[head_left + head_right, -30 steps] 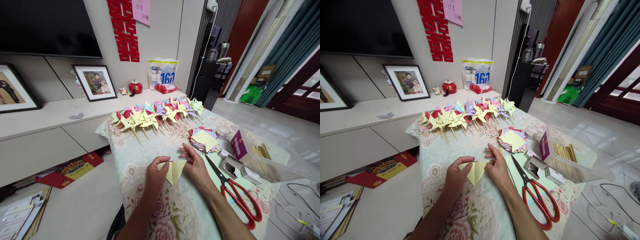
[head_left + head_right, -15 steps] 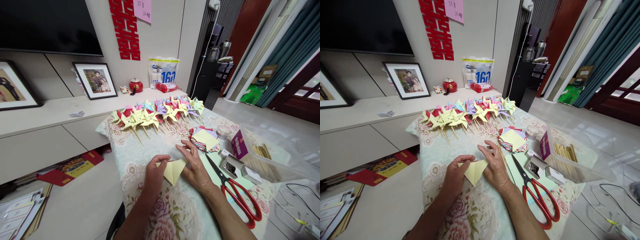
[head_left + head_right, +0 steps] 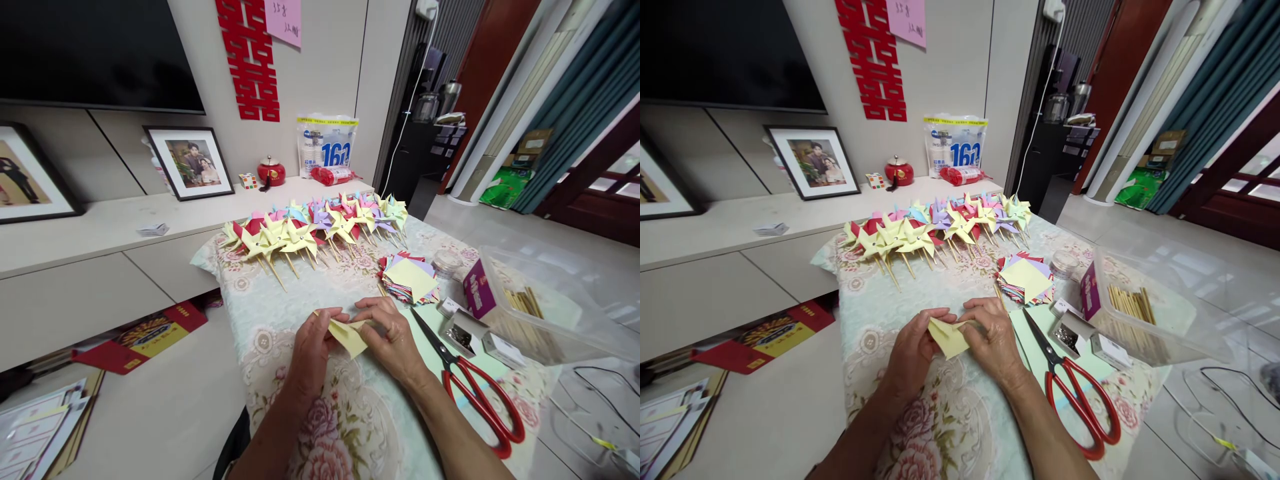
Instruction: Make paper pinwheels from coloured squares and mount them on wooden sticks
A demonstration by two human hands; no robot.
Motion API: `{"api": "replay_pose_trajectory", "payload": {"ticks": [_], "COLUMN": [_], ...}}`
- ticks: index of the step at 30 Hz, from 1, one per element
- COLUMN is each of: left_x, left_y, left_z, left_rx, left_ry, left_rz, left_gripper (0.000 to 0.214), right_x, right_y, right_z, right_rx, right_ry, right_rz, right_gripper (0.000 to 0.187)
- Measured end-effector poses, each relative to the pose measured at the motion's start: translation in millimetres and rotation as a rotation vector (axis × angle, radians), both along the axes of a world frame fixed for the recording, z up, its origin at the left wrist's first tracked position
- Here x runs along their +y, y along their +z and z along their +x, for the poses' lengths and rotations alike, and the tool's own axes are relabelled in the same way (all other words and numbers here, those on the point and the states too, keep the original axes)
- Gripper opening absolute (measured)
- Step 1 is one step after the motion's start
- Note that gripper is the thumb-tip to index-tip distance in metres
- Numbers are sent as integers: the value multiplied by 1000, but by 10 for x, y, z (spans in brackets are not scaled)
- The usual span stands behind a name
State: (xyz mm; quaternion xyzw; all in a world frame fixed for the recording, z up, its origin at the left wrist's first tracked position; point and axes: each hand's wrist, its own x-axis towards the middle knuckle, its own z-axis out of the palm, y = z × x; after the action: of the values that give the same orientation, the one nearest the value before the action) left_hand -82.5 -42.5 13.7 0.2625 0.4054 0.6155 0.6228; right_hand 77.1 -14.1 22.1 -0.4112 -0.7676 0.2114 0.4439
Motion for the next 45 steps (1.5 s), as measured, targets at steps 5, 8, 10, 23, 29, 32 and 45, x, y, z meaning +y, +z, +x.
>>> {"api": "replay_pose_trajectory", "payload": {"ticks": [5,8,10,23,29,32,45], "left_x": [-17,-33,-37,-41,-33,-30,-22], "left_y": [-12,-9,-11,20,-15,-41,-26], "left_z": [10,26,34,54,49,40,2], "left_rx": [-4,-37,-54,20,65,109,204], "left_ry": [-37,-59,-71,7,6,-32,-171], "left_rz": [5,20,23,-62,-39,-36,1], "left_gripper": [44,45,45,41,39,40,47], "right_x": [2,5,2,-8,-8,-5,-14], "right_y": [-5,-7,-2,-32,-34,-24,1], "right_z": [-16,-18,-19,-41,-48,-44,-52], "right_rx": [97,166,209,460,709,737,777], "right_ry": [-24,-45,-55,55,150,133,-16], "right_rz": [-181,-270,-343,-681,-790,-812,-855], "right_gripper": [11,16,21,22,41,46,60]}}
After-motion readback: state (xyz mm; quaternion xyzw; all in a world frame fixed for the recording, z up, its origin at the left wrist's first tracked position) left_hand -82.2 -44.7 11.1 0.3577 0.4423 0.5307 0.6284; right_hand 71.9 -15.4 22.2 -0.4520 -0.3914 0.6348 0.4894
